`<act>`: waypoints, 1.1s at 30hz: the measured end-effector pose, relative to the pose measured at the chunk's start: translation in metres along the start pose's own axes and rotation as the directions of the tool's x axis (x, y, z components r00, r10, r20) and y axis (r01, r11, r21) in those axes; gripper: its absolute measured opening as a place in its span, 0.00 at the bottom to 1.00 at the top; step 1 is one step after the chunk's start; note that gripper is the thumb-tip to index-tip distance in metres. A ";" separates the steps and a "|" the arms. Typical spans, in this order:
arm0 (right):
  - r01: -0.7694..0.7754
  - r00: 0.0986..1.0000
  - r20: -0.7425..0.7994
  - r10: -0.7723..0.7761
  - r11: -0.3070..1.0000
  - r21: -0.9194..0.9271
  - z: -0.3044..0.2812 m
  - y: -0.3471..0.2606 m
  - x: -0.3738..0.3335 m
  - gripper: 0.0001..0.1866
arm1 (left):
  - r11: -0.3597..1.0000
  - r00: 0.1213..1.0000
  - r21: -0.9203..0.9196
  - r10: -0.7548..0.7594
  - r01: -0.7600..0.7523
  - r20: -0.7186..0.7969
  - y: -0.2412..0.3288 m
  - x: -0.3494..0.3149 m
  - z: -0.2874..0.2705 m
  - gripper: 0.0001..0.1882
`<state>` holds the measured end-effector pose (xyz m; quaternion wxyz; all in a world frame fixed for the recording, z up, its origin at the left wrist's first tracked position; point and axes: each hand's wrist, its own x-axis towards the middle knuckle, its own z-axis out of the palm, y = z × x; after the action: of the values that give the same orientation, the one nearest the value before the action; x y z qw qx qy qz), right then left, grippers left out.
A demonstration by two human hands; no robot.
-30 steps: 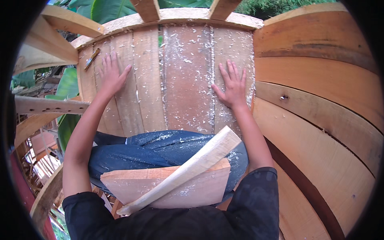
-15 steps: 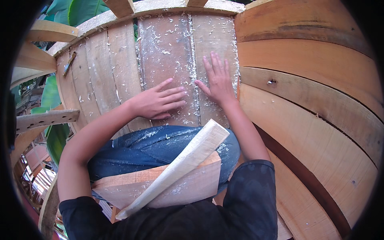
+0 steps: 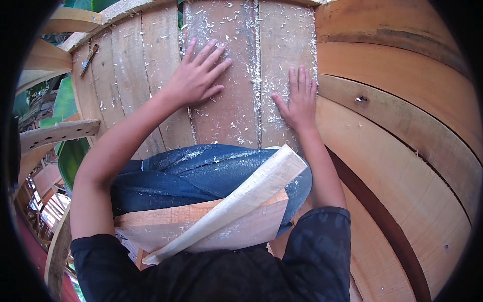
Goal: The person sits cross-legged on a wooden structure and repeatedly wipes the surface with both hands to remove sawdust and debris. They occasionally pick up small wood pieces and place them aside.
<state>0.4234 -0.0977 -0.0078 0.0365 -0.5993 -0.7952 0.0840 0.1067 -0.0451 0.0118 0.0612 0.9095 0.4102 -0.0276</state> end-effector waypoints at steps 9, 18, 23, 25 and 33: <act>0.014 0.999 -0.051 -0.014 1.000 -0.002 -0.001 0.000 0.005 0.44 | 0.527 0.607 -0.390 0.787 -0.755 -0.110 0.072 -0.015 0.042 0.25; -0.081 0.986 -0.138 0.094 0.992 0.097 0.005 0.004 0.016 0.47 | 0.980 0.985 -0.101 0.171 -0.169 0.007 -0.032 -0.024 -0.021 0.32; 0.041 0.997 -0.063 -0.048 0.994 -0.099 0.004 -0.010 0.040 0.48 | 0.999 0.995 0.041 -0.008 0.004 0.104 -0.096 -0.091 -0.015 0.40; 0.232 0.973 0.004 -0.232 0.973 0.001 -0.002 -0.023 0.050 0.46 | 0.996 0.993 0.028 -0.082 0.080 0.090 -0.106 -0.112 -0.009 0.43; -0.110 0.979 -0.167 0.113 0.994 0.027 0.007 0.005 0.085 0.47 | 0.989 0.989 -0.058 -0.136 0.139 0.056 -0.109 -0.134 0.006 0.54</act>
<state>0.4037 -0.0156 -0.0193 0.1039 -0.6474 -0.7538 0.0418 -0.0635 -0.0734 0.0100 0.0978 0.8757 0.4708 -0.0429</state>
